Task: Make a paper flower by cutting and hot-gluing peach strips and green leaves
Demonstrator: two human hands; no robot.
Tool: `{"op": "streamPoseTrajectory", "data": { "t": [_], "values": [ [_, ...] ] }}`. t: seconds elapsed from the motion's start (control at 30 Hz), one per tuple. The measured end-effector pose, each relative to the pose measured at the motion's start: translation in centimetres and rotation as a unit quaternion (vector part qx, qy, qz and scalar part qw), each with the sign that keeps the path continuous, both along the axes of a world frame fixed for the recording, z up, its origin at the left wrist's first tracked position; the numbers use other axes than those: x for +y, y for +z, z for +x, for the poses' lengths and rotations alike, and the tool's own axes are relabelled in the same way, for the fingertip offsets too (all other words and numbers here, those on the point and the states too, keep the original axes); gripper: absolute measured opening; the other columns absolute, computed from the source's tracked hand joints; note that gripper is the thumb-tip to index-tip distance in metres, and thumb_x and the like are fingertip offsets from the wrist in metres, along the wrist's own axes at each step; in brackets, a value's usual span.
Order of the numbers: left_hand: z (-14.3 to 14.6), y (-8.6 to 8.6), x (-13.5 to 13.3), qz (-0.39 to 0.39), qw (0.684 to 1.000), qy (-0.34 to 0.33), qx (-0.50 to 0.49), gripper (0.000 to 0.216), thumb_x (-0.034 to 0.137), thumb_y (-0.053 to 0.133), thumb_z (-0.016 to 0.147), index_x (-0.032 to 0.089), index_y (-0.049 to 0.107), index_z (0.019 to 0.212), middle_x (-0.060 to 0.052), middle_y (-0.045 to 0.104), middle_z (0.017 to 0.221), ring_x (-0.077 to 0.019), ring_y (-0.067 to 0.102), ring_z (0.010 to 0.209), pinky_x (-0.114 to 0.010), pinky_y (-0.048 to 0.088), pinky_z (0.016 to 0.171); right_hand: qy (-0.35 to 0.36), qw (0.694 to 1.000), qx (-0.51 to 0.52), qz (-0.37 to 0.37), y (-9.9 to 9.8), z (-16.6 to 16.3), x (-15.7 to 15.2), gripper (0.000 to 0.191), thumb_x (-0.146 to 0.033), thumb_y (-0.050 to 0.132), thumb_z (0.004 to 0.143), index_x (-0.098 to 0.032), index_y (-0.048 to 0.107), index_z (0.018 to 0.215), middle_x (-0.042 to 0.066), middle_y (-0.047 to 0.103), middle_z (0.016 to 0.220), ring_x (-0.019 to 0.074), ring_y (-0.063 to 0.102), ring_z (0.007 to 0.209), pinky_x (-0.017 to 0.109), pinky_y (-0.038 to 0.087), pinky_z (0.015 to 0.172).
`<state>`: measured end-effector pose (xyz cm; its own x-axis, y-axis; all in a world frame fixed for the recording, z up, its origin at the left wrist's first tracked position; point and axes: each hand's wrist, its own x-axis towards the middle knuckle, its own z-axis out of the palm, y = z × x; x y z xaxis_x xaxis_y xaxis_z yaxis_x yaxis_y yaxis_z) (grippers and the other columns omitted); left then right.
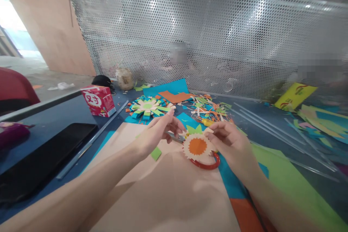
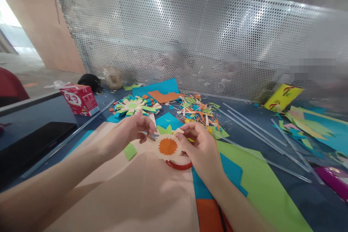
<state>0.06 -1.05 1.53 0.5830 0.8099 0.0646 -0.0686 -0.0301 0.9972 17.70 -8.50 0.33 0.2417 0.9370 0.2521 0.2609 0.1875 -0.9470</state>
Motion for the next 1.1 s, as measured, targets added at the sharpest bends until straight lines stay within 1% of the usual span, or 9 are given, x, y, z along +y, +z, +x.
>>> {"op": "streamPoseTrajectory", "data": {
  "t": [0.2, 0.37, 0.43, 0.5, 0.6, 0.67, 0.8, 0.93, 1.1],
  "values": [
    [-1.1, 2.0, -0.1, -0.008, 0.982, 0.066, -0.179, 0.032, 0.029, 0.046, 0.079, 0.015, 0.042, 0.05, 0.002, 0.041, 0.053, -0.0088, 0.042, 0.052, -0.022, 0.033, 0.048, -0.018, 0.999, 0.027, 0.03, -0.4, 0.6, 0.7, 0.019, -0.031, 0.063, 0.069, -0.02, 0.05, 0.077, -0.002, 0.058, 0.067, 0.0101, 0.055, 0.062, 0.018, 0.046, 0.05],
    [-2.5, 3.5, 1.0, 0.089, 0.904, 0.231, -0.349, 0.026, 0.021, 0.05, 0.078, 0.017, 0.044, 0.053, 0.004, 0.041, 0.052, -0.0064, 0.037, 0.046, -0.021, 0.03, 0.045, -0.046, 0.995, 0.075, 0.048, -0.9, 1.6, 1.7, 0.022, -0.034, 0.063, 0.068, -0.019, 0.05, 0.076, -0.006, 0.053, 0.059, 0.0065, 0.046, 0.045, 0.018, 0.045, 0.04],
    [-2.5, 2.8, 1.8, 0.116, 0.905, 0.258, -0.316, 0.007, 0.019, 0.058, 0.073, 0.022, 0.053, 0.07, 0.005, 0.049, 0.058, -0.009, 0.044, 0.054, -0.023, 0.034, 0.05, -0.059, 0.992, 0.095, 0.059, -0.9, 1.8, 2.0, 0.023, -0.034, 0.064, 0.067, -0.019, 0.049, 0.076, -0.006, 0.053, 0.059, 0.006, 0.045, 0.044, 0.019, 0.046, 0.039],
    [-1.9, 1.5, 2.1, 0.136, 0.922, 0.264, -0.249, 0.029, 0.016, 0.064, 0.064, 0.025, 0.052, 0.089, 0.004, 0.057, 0.074, -0.0117, 0.05, 0.062, -0.024, 0.036, 0.05, -0.049, 0.99, 0.113, 0.068, -0.7, 1.7, 2.1, 0.023, -0.033, 0.064, 0.066, -0.019, 0.049, 0.076, -0.006, 0.052, 0.06, 0.0062, 0.046, 0.044, 0.02, 0.048, 0.04],
    [-0.5, -0.3, 1.3, 0.159, 0.976, 0.135, -0.063, 0.041, 0.023, 0.064, 0.066, 0.021, 0.047, 0.103, -0.002, 0.055, 0.093, -0.0149, 0.053, 0.078, -0.027, 0.042, 0.061, -0.019, 0.99, 0.112, 0.089, -0.4, 1.3, 1.8, 0.02, -0.031, 0.063, 0.068, -0.019, 0.049, 0.078, -0.007, 0.053, 0.062, 0.0056, 0.046, 0.043, 0.02, 0.048, 0.041],
    [0.1, -0.9, 0.3, 0.198, 0.979, 0.057, 0.003, 0.044, 0.025, 0.061, 0.069, 0.021, 0.043, 0.109, -0.006, 0.052, 0.101, -0.0174, 0.051, 0.089, -0.03, 0.043, 0.068, -0.011, 0.991, 0.086, 0.105, -0.1, 0.9, 1.3, 0.016, -0.029, 0.061, 0.07, -0.02, 0.05, 0.078, -0.005, 0.054, 0.064, 0.0056, 0.049, 0.048, 0.018, 0.047, 0.044],
    [0.1, -0.9, -1.1, 0.29, 0.956, 0.001, 0.033, 0.04, 0.023, 0.058, 0.073, 0.022, 0.04, 0.109, -0.005, 0.049, 0.098, -0.0163, 0.049, 0.09, -0.03, 0.041, 0.074, -0.014, 0.988, 0.041, 0.15, 0.3, 0.1, 0.2, 0.011, -0.023, 0.06, 0.071, -0.02, 0.052, 0.077, -0.003, 0.058, 0.07, 0.0079, 0.056, 0.064, 0.017, 0.048, 0.056],
    [-0.2, -0.5, -1.7, 0.377, 0.925, 0.034, 0.034, 0.026, 0.021, 0.057, 0.073, 0.019, 0.045, 0.095, -0.003, 0.046, 0.084, -0.0137, 0.045, 0.078, -0.03, 0.04, 0.071, -0.021, 0.979, 0.007, 0.201, 0.4, -0.3, -0.8, 0.008, -0.018, 0.058, 0.073, -0.021, 0.052, 0.078, -0.002, 0.057, 0.072, 0.0085, 0.057, 0.064, 0.017, 0.049, 0.055],
    [-0.4, 0.6, -3.0, 0.554, 0.828, 0.087, 0.0, 0.031, 0.014, 0.064, 0.062, 0.018, 0.048, 0.088, -0.003, 0.046, 0.08, -0.0145, 0.045, 0.077, -0.029, 0.042, 0.067, 0.091, 0.936, -0.096, 0.327, 0.9, -0.4, -1.8, 0.024, -0.002, 0.046, 0.075, -0.021, 0.051, 0.087, 0.001, 0.057, 0.077, 0.0146, 0.058, 0.079, 0.032, 0.05, 0.07]
  ]
}}
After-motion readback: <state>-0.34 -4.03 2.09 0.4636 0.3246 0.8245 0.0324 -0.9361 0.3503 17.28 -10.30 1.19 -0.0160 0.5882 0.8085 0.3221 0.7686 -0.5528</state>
